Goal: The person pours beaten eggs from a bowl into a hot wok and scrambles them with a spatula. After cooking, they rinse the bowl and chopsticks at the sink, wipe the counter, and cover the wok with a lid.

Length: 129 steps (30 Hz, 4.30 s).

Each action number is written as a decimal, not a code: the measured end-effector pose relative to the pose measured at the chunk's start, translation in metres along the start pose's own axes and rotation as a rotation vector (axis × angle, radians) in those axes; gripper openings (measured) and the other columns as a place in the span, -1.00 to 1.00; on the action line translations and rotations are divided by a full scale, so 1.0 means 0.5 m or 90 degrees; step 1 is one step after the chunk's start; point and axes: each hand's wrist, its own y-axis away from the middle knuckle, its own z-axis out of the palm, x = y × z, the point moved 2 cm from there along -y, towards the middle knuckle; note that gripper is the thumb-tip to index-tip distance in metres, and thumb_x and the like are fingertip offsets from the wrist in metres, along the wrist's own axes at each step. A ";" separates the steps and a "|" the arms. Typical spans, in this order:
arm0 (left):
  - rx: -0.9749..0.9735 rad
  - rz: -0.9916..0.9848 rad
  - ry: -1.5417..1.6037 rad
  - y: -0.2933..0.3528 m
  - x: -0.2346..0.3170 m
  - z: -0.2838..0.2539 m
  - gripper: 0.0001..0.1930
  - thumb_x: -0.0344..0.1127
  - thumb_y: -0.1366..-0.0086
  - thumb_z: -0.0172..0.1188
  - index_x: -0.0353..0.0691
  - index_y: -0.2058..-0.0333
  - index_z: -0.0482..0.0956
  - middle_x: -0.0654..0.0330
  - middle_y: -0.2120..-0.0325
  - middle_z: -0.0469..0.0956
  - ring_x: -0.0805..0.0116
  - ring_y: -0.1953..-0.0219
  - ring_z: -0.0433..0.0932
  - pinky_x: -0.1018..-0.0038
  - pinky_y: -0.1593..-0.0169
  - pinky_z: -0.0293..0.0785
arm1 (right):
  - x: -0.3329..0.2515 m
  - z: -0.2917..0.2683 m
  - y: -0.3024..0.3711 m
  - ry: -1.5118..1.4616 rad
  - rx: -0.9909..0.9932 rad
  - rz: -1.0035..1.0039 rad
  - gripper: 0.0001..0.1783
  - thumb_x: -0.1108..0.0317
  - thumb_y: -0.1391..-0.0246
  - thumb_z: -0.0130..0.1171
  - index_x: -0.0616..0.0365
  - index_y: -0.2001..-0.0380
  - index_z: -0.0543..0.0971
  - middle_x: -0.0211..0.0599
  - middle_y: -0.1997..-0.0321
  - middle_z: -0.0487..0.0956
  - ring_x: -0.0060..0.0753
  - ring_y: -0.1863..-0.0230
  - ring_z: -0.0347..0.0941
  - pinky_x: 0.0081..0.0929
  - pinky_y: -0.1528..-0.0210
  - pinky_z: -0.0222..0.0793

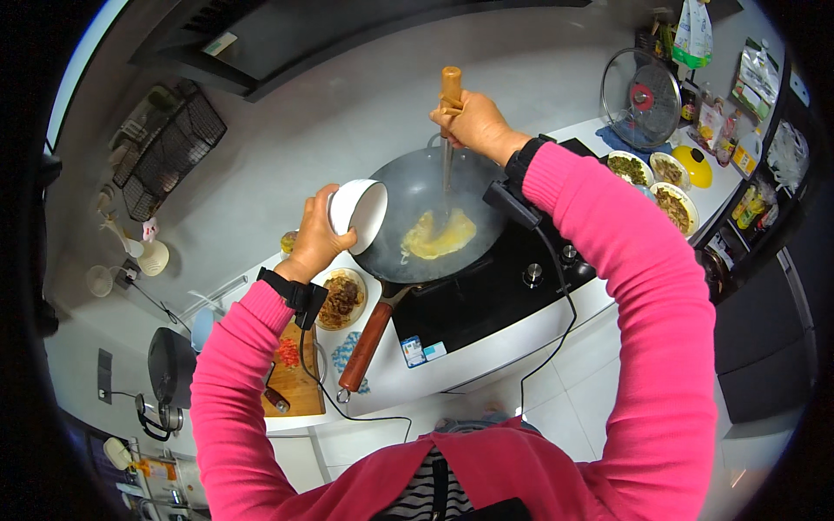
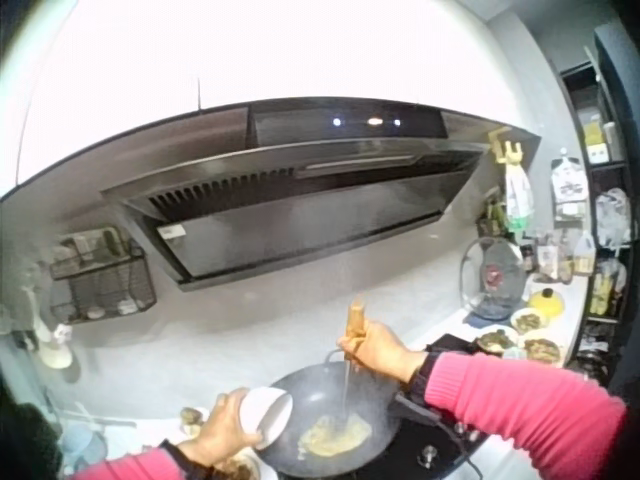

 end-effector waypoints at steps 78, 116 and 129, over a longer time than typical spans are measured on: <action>1.387 -0.601 0.589 2.220 -0.686 -0.898 -0.49 -0.46 -0.09 0.15 -0.33 -0.04 0.24 -0.02 0.10 0.35 -0.01 0.06 0.42 -0.04 0.01 0.48 | -0.721 2.412 1.481 -0.293 -0.964 -0.569 -0.74 0.31 -0.05 0.10 0.27 0.25 0.56 -0.12 0.46 0.55 -0.30 0.41 0.49 -0.46 0.34 0.37; 1.474 -0.622 0.699 2.389 -0.850 -0.890 -0.51 -0.50 -0.11 0.14 -0.30 -0.04 0.27 0.02 0.06 0.39 0.03 0.02 0.44 0.00 -0.01 0.49 | -0.554 2.934 1.543 0.151 -0.877 -0.536 -0.50 0.07 -0.07 0.01 0.44 0.45 0.54 0.32 0.45 0.51 0.25 0.29 0.49 -0.05 0.22 0.37; 1.462 -0.635 0.742 2.383 -0.866 -0.876 -0.44 -0.52 -0.09 0.17 -0.22 -0.09 0.23 0.07 0.02 0.35 0.04 -0.05 0.38 -0.02 -0.02 0.48 | -0.547 2.944 1.539 0.191 -0.906 -0.547 -0.51 0.06 -0.12 -0.05 0.38 0.41 0.54 0.24 0.42 0.53 0.20 0.29 0.49 -0.07 0.23 0.36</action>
